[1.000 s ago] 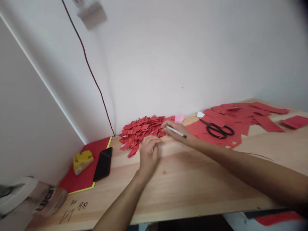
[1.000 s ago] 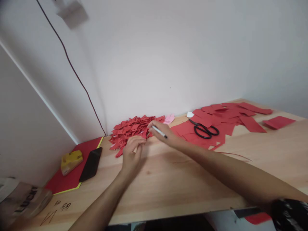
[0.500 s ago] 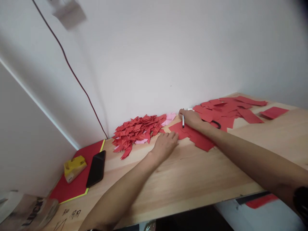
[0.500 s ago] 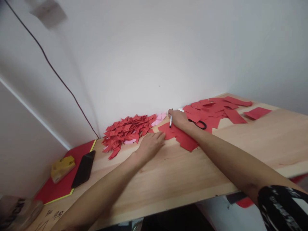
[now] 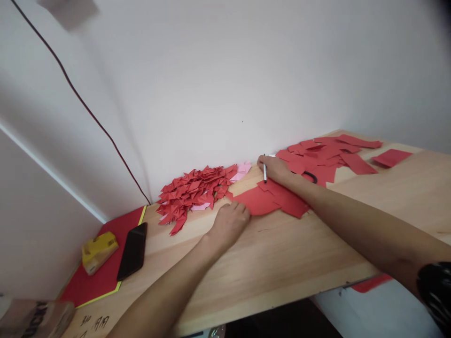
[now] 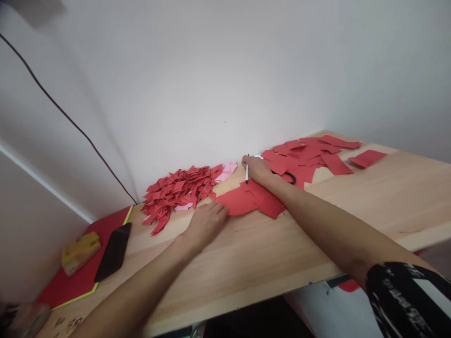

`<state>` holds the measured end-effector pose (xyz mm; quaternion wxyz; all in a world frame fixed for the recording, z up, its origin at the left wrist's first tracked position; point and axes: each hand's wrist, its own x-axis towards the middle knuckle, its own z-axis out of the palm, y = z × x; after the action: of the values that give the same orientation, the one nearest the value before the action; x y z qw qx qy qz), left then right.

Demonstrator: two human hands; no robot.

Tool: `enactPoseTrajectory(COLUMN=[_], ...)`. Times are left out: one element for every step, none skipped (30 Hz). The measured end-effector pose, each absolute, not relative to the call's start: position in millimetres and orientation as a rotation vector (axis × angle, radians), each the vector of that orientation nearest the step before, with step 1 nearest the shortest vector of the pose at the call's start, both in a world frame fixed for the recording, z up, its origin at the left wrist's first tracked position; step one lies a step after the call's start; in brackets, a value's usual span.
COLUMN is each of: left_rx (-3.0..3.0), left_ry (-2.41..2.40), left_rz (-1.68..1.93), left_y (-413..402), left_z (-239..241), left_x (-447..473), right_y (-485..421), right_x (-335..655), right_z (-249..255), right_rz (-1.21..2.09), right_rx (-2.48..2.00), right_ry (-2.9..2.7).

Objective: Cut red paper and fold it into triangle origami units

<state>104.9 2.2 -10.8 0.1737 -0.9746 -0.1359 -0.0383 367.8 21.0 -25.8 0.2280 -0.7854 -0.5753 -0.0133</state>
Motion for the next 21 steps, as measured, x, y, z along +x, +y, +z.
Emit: enactPoseTrajectory(left_rx=[-2.752,-2.739,-2.734,-2.731,-2.726,-2.727,-2.733,-2.753,-2.786,-2.830,-2.877,-2.923,-2.967,-3.006,-3.043,-3.079,-3.113,-3.145,-3.172,-3.194,-3.213], left_ry=[-0.343,-0.318,-0.293,-0.285,-0.289,-0.294,-0.310,-0.331,-0.345,-0.364,-0.385,-0.408,-0.431,-0.449,-0.458,-0.465,-0.475,-0.492,-0.517,-0.545,-0.572], left_rz=[-0.168,-0.229,-0.292,-0.376,-0.490,-0.604,-0.714,-0.805,-0.891,-0.960,-1.019,-1.068,-1.100,-1.118,-1.122,-1.120,-1.116,-1.115,-1.116,-1.118,-1.117], left_y=[-2,-6,-9,-12,-14,-15,-16,-16,-17,-17,-17,-17,-16,-16,-15,-13,-11,-9,-7,-4,-2], left_z=[-11,-11,-12,-12,-13,-14,-15,-17,-18,-19,-20,-20,-20,-19,-19,-19,-19,-19,-20,-21,-22], left_x=[92,78,66,54,44,35,27,22,18,16,14,14,13,13,13,12,11,10,9,8,7], right_y=[21,21,21,21,21,21,21,21,21,21,21,22,22,22,23,23,24,24,25,25,25], right_x=[368,369,369,369,369,369,370,371,372,373,374,375,376,377,377,378,378,379,379,381,382], right_z=[-26,-27,-27,-27,-27,-27,-28,-28,-29,-29,-30,-31,-31,-32,-33,-33,-33,-32,-30,-28,-26], right_rz=[-0.036,-0.038,-0.044,-0.052,-0.061,-0.071,-0.082,-0.094,-0.107,-0.119,-0.130,-0.138,-0.145,-0.150,-0.153,-0.155,-0.156,-0.156,-0.154,-0.153,-0.157], right_rx=[-2.149,-2.137,-2.129,-2.127,-2.131,-2.140,-2.153,-2.169,-2.186,-2.201,-2.214,-2.222,-2.229,-2.233,-2.237,-2.241,-2.245,-2.249,-2.252,-2.253,-2.255], right_ry=[-1.608,-1.633,-1.656,-1.677,-1.692,-1.703,-1.708,-1.709,-1.711,-1.718,-1.729,-1.747,-1.767,-1.788,-1.806,-1.820,-1.827,-1.830,-1.827,-1.820,-1.806])
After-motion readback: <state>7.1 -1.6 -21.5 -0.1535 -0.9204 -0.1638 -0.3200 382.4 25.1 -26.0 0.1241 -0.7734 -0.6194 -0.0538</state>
